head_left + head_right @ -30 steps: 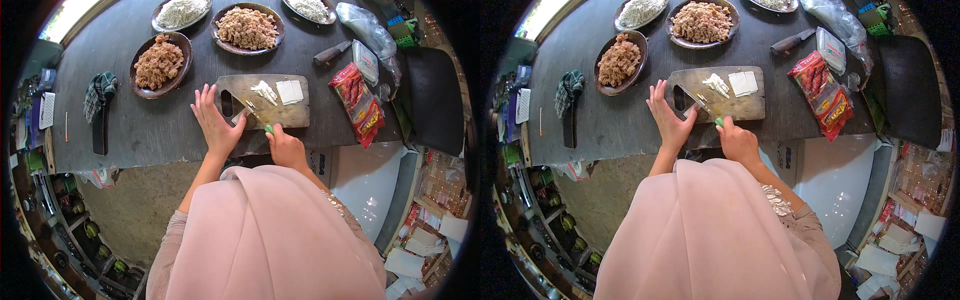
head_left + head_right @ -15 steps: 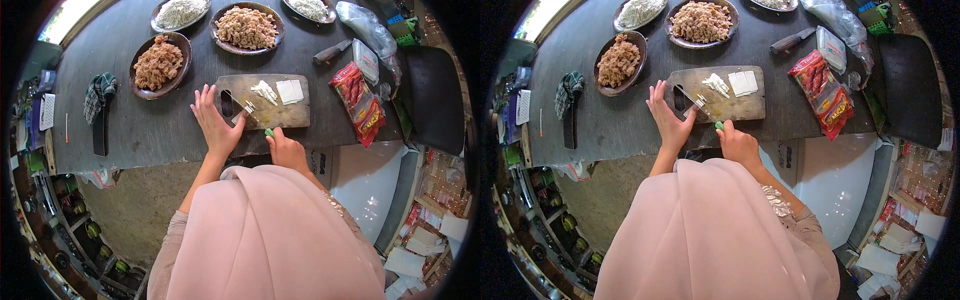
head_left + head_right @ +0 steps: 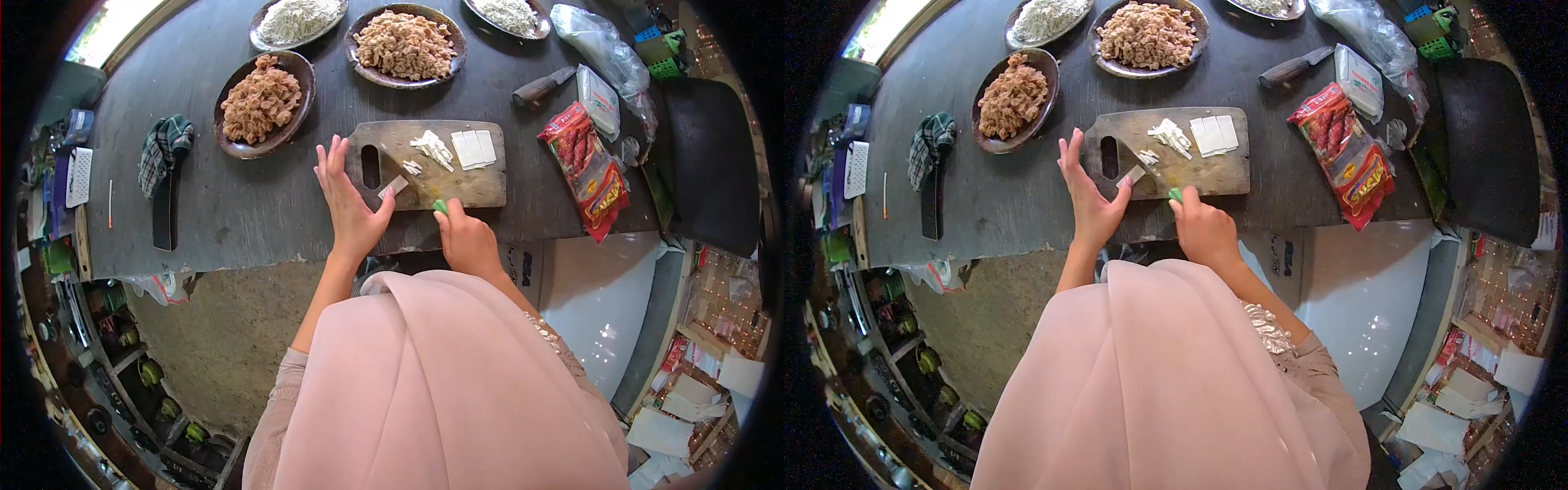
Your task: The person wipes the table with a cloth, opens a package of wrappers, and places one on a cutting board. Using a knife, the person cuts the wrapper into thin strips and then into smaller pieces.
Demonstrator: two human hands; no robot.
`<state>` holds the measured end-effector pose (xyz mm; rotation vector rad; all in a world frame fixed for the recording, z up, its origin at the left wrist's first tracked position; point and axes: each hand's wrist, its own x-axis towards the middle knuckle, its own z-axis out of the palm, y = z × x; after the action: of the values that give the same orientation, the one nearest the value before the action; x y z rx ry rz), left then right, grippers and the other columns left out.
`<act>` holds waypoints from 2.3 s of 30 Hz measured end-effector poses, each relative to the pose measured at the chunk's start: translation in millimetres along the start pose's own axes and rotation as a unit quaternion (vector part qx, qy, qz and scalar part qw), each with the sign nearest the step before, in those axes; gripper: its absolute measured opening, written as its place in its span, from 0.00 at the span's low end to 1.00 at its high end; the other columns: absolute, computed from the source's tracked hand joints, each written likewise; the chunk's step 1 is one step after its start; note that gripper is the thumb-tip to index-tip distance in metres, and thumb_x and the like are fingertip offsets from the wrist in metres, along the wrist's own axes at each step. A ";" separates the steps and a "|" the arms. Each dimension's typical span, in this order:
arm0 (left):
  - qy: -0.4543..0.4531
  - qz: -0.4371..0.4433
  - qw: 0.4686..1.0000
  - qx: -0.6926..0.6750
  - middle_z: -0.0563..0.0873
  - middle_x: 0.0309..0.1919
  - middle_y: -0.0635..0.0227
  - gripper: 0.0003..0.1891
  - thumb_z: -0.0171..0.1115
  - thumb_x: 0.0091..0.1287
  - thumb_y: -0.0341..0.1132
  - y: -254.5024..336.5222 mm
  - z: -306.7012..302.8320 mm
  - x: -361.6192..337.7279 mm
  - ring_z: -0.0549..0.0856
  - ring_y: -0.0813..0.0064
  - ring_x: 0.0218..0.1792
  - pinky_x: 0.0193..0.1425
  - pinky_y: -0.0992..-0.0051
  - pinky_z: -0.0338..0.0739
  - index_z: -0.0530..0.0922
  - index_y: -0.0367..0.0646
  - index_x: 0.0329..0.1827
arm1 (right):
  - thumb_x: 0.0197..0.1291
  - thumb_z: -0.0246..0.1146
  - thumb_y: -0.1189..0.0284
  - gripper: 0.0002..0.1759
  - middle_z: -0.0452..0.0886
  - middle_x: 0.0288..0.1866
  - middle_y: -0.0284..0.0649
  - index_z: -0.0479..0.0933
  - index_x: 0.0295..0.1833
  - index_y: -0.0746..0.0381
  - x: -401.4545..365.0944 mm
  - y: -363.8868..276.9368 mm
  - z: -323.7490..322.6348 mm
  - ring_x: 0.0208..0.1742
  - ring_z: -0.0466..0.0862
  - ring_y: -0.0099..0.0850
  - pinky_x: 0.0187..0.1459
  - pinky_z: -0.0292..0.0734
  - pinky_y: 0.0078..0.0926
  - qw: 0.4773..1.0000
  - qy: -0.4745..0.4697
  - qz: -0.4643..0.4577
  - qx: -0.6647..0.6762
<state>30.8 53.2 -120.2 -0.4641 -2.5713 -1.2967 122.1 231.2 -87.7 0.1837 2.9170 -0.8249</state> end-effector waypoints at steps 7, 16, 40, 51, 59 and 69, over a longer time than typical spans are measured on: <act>0.000 0.007 1.000 0.007 0.58 0.79 0.52 0.51 0.73 0.54 0.32 -2.1 1.2 -0.7 0.46 0.42 0.82 0.81 0.39 0.36 0.52 0.45 0.80 | 0.76 0.54 0.61 0.14 0.83 0.24 0.52 0.67 0.44 0.61 -9.1 -4.9 -7.7 0.28 0.85 0.56 0.28 0.77 0.56 1.000 -0.021 0.008 0.011; 0.000 0.015 1.000 0.002 0.58 0.79 0.53 0.51 0.72 0.53 0.31 -2.6 0.8 -0.4 0.47 0.42 0.82 0.81 0.39 0.35 0.53 0.45 0.80 | 0.75 0.55 0.61 0.14 0.83 0.23 0.50 0.67 0.43 0.61 -5.9 -3.5 -2.1 0.26 0.85 0.54 0.27 0.78 0.53 1.000 0.019 -0.011 -0.006; 0.001 0.014 1.000 -0.001 0.59 0.79 0.53 0.50 0.72 0.53 0.32 -2.4 0.7 -0.7 0.48 0.42 0.82 0.81 0.39 0.35 0.53 0.45 0.80 | 0.75 0.55 0.61 0.14 0.83 0.24 0.50 0.66 0.44 0.60 -10.6 -5.7 6.6 0.26 0.85 0.54 0.27 0.78 0.53 0.999 0.022 0.000 -0.026; -0.007 0.010 1.000 0.004 0.58 0.80 0.56 0.50 0.72 0.57 0.32 -1.0 -0.1 -0.1 0.46 0.45 0.83 0.82 0.41 0.33 0.52 0.45 0.81 | 0.75 0.55 0.61 0.14 0.83 0.24 0.50 0.66 0.44 0.60 -13.5 -6.6 7.4 0.26 0.85 0.55 0.27 0.78 0.53 1.000 0.016 0.002 -0.021; 0.001 0.015 1.000 0.000 0.59 0.79 0.54 0.50 0.72 0.53 0.32 -2.3 1.4 -1.6 0.47 0.42 0.82 0.81 0.38 0.35 0.53 0.46 0.80 | 0.75 0.55 0.60 0.14 0.83 0.25 0.50 0.66 0.43 0.60 -13.1 -8.0 11.1 0.26 0.85 0.54 0.26 0.78 0.53 0.999 0.009 0.016 -0.037; 0.004 0.017 1.000 -0.002 0.59 0.79 0.54 0.50 0.72 0.54 0.32 -3.9 2.4 -1.1 0.47 0.42 0.82 0.81 0.39 0.35 0.54 0.46 0.80 | 0.75 0.56 0.60 0.14 0.83 0.24 0.49 0.67 0.43 0.59 -15.2 -4.0 10.3 0.25 0.85 0.53 0.25 0.78 0.51 0.999 0.013 -0.002 -0.044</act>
<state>30.2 52.8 -124.8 -0.5012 -2.5433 -1.2899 137.2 221.1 -92.3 0.1825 2.9725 -0.6967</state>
